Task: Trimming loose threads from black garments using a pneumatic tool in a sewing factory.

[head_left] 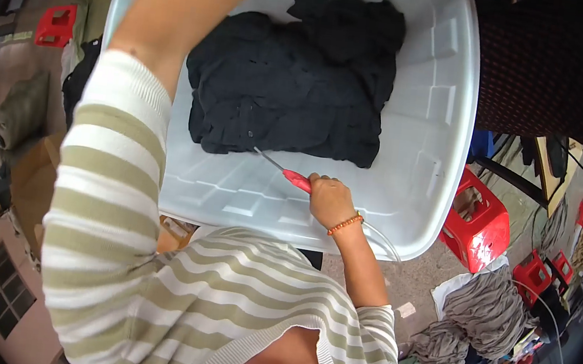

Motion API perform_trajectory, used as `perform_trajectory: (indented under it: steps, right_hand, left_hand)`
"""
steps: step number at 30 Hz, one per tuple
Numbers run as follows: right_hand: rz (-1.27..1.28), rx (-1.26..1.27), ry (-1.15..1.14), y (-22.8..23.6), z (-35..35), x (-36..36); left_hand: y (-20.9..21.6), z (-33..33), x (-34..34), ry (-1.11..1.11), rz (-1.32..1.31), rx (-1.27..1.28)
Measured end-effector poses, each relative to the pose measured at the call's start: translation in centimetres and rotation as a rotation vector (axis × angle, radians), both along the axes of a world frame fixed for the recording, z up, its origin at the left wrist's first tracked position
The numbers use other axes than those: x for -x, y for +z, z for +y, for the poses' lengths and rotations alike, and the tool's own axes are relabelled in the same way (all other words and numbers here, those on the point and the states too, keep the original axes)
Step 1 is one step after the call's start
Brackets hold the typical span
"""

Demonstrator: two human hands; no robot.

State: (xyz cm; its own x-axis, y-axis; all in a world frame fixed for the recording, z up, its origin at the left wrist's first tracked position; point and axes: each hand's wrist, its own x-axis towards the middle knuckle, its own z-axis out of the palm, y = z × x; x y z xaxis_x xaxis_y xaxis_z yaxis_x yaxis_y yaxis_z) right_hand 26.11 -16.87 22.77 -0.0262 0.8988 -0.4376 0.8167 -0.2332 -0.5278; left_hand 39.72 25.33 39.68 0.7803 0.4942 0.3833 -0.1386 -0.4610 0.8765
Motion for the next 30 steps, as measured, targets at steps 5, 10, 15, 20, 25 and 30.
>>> perform_trajectory:
  steps: [5,10,15,20,25,30]
  right_hand:
    - [-0.044,0.111,-0.067,-2.2,-1.9,-2.3]
    - [-0.138,0.205,-0.128,-4.2,0.2,-4.1]
    - [-0.173,0.262,-0.13,-7.3,2.1,-4.2]
    - [-0.232,0.38,-0.15,-8.7,4.0,-4.6]
    - [-0.291,0.314,-0.144,-10.4,8.5,-4.9]
    - [-0.255,0.266,-0.074,-14.4,11.4,-6.1]
  left_hand:
    - [-30.3,-4.6,16.5,0.121,0.521,-0.125]
    - [-46.8,-12.9,29.0,0.332,1.11,0.524]
    - [-56.2,-17.4,25.4,0.54,0.858,0.619]
    - [-53.3,-15.2,18.9,0.617,1.14,0.294]
    - [-58.0,-13.9,22.3,0.493,0.951,0.171]
    - [-57.9,-16.8,26.2,0.351,0.811,0.713]
